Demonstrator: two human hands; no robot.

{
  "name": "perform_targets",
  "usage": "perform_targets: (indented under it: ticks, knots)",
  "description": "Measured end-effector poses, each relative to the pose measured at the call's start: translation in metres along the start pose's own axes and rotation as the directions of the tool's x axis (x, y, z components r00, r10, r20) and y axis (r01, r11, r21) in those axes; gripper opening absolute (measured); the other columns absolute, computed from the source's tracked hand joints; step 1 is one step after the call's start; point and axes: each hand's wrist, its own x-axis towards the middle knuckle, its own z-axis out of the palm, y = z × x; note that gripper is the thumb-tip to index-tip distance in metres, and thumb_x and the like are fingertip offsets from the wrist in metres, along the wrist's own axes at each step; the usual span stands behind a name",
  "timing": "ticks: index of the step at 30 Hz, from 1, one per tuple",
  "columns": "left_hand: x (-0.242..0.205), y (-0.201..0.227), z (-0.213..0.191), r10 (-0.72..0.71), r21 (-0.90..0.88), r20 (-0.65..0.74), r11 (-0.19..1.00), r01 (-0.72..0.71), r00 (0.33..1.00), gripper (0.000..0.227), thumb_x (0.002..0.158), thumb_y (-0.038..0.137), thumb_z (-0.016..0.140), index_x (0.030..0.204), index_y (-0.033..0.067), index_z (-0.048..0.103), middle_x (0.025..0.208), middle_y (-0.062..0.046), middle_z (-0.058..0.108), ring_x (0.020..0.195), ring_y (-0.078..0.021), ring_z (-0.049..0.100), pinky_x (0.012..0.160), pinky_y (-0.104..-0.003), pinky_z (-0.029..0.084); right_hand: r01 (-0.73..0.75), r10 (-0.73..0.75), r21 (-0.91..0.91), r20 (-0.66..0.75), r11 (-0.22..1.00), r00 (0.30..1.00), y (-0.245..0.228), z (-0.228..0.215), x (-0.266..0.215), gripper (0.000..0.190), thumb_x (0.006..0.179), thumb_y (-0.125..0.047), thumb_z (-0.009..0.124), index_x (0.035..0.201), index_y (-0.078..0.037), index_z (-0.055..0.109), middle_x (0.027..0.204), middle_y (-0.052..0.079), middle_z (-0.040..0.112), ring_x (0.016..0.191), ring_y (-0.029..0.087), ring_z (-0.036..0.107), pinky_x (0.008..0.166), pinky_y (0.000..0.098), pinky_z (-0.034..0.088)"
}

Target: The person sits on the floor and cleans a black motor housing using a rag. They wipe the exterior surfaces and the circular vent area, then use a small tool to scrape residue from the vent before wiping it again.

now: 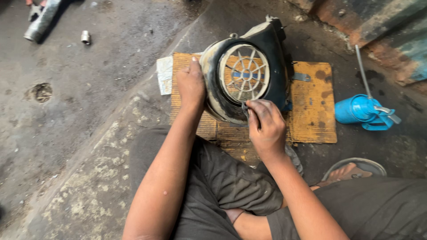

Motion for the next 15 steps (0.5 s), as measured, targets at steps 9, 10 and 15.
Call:
perform_targets:
  ticks: [9,10,15]
  knots:
    - [-0.015,0.012,0.001,0.050,0.035,-0.027,0.998,-0.049,0.998,0.057,0.104,0.033,0.051,0.053,0.0060,0.052,0.051,0.002,0.049,0.047,-0.0096,0.039,0.046,-0.035,0.033,0.121,-0.113,-0.234,0.050,0.965,0.992,-0.013,-0.007,0.004,0.018,0.085,-0.006,0.079,0.103,-0.002,0.074,0.102,0.010,0.067,0.099,0.029,0.062,0.085,0.0438,0.049]
    - [-0.019,0.014,0.002,0.045,0.029,-0.025,0.999,-0.045,0.999,0.058,0.104,0.033,0.050,0.053,0.0062,0.053,0.051,0.002,0.050,0.047,-0.0093,0.039,0.046,-0.035,0.034,0.089,-0.079,-0.218,0.056,0.972,0.995,-0.012,-0.008,0.004,0.017,0.087,-0.003,0.078,0.103,-0.002,0.074,0.103,0.009,0.066,0.101,0.028,0.062,0.088,0.0429,0.050]
    - [-0.027,0.020,0.005,0.055,0.019,-0.025,0.998,-0.054,0.998,0.059,0.105,0.033,0.050,0.053,0.0049,0.050,0.051,0.002,0.049,0.048,-0.0091,0.038,0.046,-0.035,0.033,0.020,-0.012,-0.192,0.039,0.981,0.999,-0.008,-0.008,-0.001,0.015,0.090,-0.003,0.079,0.104,-0.003,0.073,0.103,0.009,0.065,0.103,0.027,0.061,0.090,0.0414,0.051]
